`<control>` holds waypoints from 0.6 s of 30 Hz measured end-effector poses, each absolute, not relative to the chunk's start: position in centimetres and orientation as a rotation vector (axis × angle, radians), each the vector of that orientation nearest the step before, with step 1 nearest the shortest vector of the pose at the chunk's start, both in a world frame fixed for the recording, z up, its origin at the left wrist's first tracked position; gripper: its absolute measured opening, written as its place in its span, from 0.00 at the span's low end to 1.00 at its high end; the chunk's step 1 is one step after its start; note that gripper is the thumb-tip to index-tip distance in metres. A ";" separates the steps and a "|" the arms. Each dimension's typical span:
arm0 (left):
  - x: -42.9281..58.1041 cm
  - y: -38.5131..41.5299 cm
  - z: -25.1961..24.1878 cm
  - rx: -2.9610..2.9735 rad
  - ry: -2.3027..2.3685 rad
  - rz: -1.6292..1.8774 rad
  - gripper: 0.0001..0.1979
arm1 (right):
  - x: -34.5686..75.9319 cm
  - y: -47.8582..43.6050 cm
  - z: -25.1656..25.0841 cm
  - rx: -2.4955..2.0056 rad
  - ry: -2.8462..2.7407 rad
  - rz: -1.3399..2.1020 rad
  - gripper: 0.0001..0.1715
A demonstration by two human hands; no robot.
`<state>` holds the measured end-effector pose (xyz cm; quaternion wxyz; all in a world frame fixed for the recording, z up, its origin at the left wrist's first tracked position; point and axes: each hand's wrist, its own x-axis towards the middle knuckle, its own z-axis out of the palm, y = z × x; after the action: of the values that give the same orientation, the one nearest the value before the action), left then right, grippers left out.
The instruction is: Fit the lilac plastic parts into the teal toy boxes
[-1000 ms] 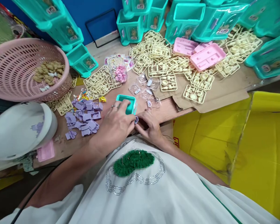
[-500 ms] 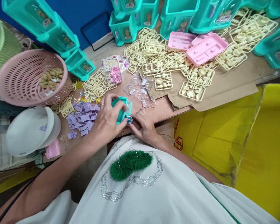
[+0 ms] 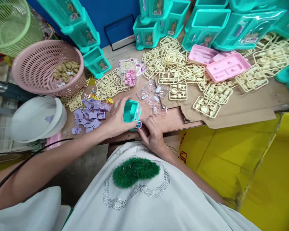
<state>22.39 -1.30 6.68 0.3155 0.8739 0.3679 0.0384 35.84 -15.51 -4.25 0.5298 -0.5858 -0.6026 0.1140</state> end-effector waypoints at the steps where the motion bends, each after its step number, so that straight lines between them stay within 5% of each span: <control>1: 22.4 -1.1 6.7 2.303 0.962 0.085 0.46 | 35.8 -15.5 -4.3 -1.400 -1.440 0.273 0.16; 18: 23.7 -1.0 7.5 2.333 1.020 -0.069 0.44 | 35.8 -15.5 -4.2 -1.381 -1.458 0.220 0.15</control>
<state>23.72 -1.02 7.49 0.2929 0.8757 0.3829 -0.0258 35.78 -15.45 -4.22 0.5318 -0.5790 -0.6110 0.0921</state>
